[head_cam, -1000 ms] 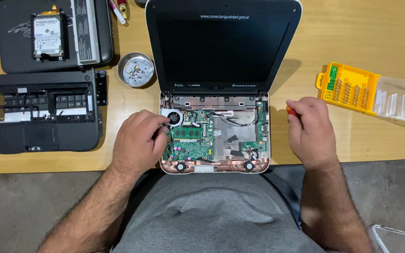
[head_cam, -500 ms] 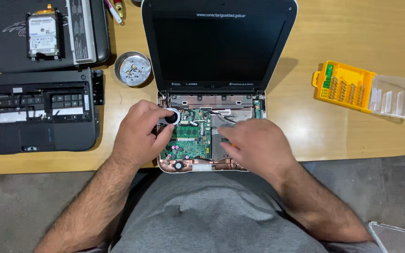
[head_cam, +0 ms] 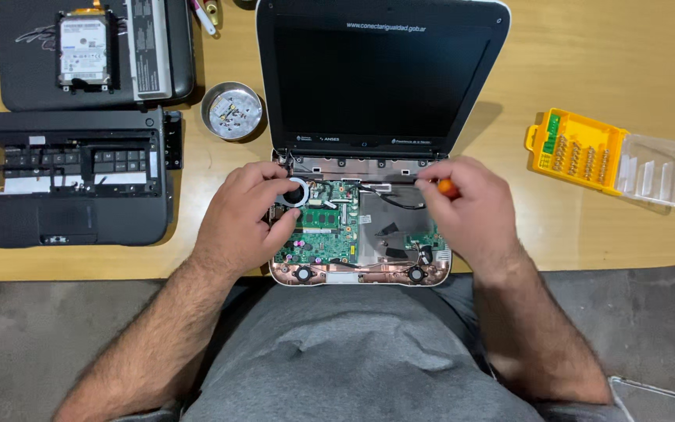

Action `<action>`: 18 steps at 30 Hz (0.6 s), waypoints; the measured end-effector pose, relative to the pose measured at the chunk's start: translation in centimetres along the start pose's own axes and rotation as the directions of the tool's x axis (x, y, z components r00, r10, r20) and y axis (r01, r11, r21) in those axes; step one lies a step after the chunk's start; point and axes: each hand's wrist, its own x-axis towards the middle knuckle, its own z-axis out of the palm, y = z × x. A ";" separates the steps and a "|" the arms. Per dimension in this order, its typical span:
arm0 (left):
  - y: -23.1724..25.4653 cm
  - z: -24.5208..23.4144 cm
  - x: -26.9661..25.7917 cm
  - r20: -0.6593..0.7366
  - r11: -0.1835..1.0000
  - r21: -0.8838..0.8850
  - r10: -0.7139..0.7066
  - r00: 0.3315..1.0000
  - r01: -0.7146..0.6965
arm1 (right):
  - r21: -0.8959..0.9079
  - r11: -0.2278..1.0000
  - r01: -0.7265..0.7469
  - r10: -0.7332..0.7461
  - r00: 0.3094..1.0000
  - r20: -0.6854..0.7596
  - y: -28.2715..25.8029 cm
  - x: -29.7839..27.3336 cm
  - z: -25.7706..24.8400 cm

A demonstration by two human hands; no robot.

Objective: The person removes the hard drive from a laptop using a screwdriver, then detaches the keyboard and palm rest to expose the motherboard. They continue to unscrew components inside the chassis and briefly hold a smartphone while working on the laptop.

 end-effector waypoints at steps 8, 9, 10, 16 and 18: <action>0.5 -0.8 0.2 0.002 0.996 0.014 0.093 0.996 -0.093 | -0.099 0.956 0.276 -0.274 0.961 0.026 1.5 0.5 0.6; 0.6 -1.0 0.4 0.022 0.989 0.019 0.144 0.989 -0.145 | -0.185 0.926 0.330 -0.326 0.944 0.050 1.5 0.5 0.7; 0.7 -0.9 0.3 0.022 0.989 0.020 0.144 0.989 -0.145 | -0.184 0.926 0.330 -0.326 0.944 0.049 1.4 0.6 0.9; 0.4 0.0 -0.2 0.058 0.982 0.161 0.087 0.995 -0.095 | -0.216 0.844 0.490 -0.437 0.863 0.253 1.2 0.4 1.9; 0.4 0.2 -0.2 0.024 0.981 0.177 0.078 0.997 -0.081 | -0.280 0.825 0.491 -0.417 0.864 0.284 1.3 0.4 2.0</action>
